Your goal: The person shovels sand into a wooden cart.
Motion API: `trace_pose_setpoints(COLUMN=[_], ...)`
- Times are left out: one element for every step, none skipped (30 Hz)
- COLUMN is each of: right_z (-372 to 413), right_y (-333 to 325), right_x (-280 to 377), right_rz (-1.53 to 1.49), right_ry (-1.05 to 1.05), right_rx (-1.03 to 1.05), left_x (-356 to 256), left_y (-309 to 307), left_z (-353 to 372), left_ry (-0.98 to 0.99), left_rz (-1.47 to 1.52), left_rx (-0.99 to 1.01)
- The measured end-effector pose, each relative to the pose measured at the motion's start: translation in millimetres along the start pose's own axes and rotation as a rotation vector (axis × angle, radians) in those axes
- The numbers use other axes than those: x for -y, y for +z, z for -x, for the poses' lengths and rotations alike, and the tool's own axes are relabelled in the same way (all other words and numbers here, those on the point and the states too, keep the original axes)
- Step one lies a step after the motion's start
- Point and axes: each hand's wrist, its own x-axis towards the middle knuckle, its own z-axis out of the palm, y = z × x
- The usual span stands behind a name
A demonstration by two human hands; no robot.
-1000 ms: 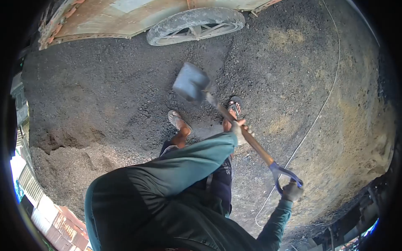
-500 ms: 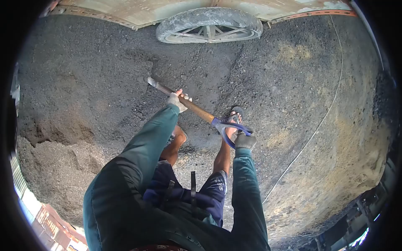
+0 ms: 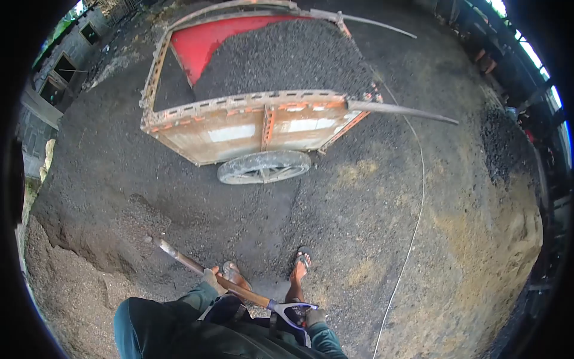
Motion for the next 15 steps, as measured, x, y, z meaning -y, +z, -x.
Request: trace_pose_setpoints(right_z=[23, 47, 68, 78, 86, 96, 112, 131, 149, 165, 181, 194, 203, 211, 218], right_y=[-9, -16, -21, -29, -39, -46, -47, -50, -52, -55, -56, -56, -57, -60, -63], right_x=[21, 40, 58, 66, 71, 75, 90, 108, 126, 143, 156, 166, 177, 186, 191], right_rz=[-0.135, -0.245, -0.344, -0.428, -0.508, -0.587, -0.698, -0.780, -0.864, -0.900, -0.938, -0.978, -0.971, -0.968, -0.965], right_ry=[0.010, 0.002, -0.038, -0.135, -0.233, -0.323, -0.340, -0.415, -0.492, -0.559, -0.619, -0.679, -0.745, -0.807, -0.865], right_rx=[0.018, 0.030, 0.001, 0.030, 0.061, 0.092, 0.128, 0.146, 0.164, 0.111, 0.058, 0.004, -0.025, -0.060, -0.100], left_x=[-2, -6, -7, -7, -6, -6, -8, -8, -7, -4, 0, 3, 10, 14, 20], left_y=[23, 50, 67, 85, 105, 126, 149, 173, 197, 222, 246, 273, 295, 318, 335], left_z=[53, 104, 140, 171, 203, 238, 248, 277, 298, 319, 343, 351, 368, 374, 378], left_ry=[0.012, 0.021, 0.064, 0.104, 0.144, 0.214, 0.201, 0.214, 0.230, 0.256, 0.248, 0.222, 0.227, 0.170, 0.207], left_rz=[0.013, 0.026, -0.002, -0.031, -0.057, -0.100, -0.132, -0.174, -0.219, -0.268, -0.268, -0.307, -0.341, -0.375, -0.400], left_rx=[0.026, 0.048, 0.144, 0.240, 0.336, 0.492, 0.535, 0.629, 0.724, 0.803, 0.849, 0.897, 0.951, 0.979, 1.024])
